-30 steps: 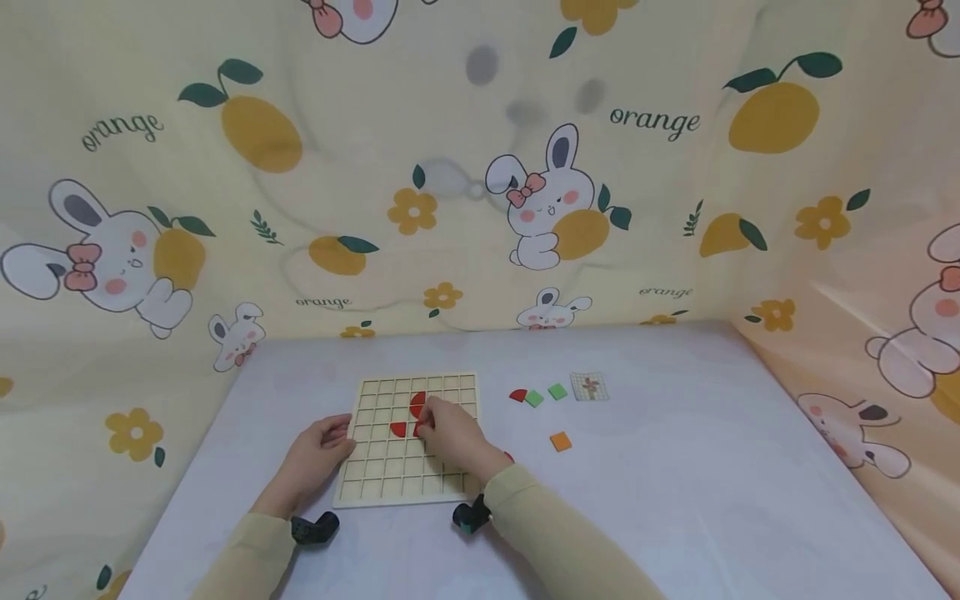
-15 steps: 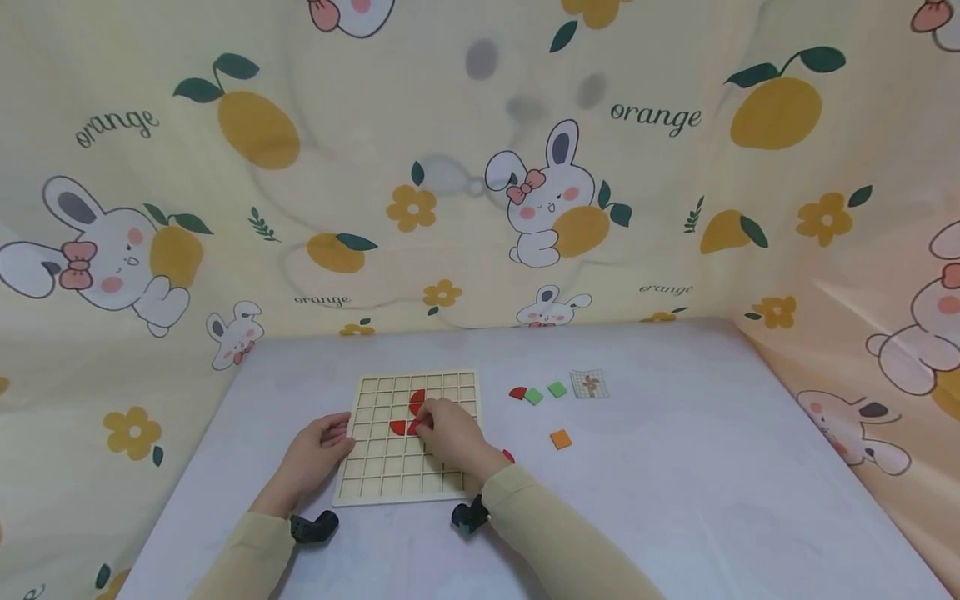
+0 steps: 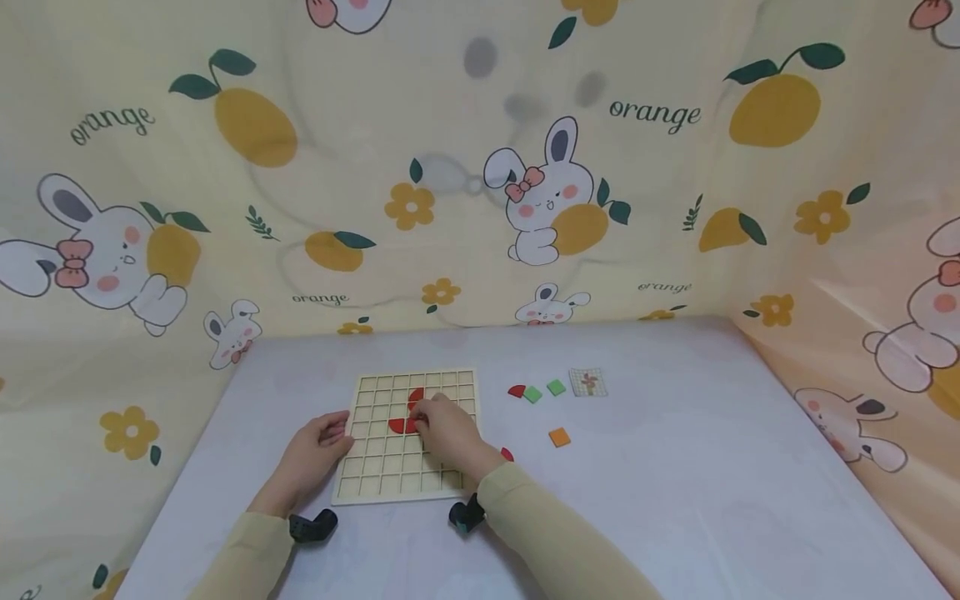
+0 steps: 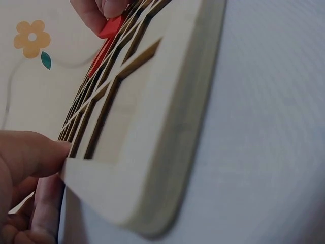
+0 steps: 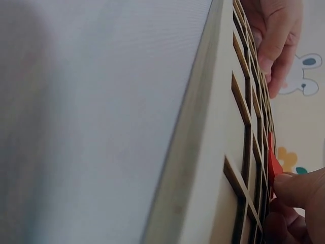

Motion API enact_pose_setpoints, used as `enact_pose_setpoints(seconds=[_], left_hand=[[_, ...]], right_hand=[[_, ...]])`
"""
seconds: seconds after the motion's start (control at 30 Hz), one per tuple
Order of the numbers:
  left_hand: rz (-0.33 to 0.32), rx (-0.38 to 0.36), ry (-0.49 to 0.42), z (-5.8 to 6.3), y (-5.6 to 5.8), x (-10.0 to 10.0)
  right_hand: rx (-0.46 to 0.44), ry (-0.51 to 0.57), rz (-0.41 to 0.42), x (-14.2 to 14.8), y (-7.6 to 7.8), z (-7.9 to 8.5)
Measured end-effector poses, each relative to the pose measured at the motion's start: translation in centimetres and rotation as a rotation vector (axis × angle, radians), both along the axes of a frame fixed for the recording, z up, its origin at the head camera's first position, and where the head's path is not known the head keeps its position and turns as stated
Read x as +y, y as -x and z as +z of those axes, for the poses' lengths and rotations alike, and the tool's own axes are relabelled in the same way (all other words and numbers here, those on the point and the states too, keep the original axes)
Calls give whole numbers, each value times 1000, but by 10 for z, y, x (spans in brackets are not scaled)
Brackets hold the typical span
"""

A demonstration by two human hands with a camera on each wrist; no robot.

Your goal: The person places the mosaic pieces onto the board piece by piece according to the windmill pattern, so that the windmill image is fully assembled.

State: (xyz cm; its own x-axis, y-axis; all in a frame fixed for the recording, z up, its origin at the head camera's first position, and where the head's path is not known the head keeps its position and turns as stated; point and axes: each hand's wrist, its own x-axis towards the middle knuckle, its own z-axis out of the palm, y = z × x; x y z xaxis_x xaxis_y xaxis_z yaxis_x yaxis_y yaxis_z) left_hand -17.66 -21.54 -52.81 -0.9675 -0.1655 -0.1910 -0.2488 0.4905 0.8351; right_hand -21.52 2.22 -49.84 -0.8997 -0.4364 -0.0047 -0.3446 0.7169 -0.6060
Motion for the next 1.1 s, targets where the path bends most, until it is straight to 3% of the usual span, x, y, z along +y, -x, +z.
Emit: enact_pose_setpoints(seconds=[0.37,1.1], left_hand=[[-2,15,9,-1,-1,0],[6,16,16,1,0,2]], right_hand=[[50,-30,-10,-3,-1,-3],[5,24,-54,-1,-1,-3]])
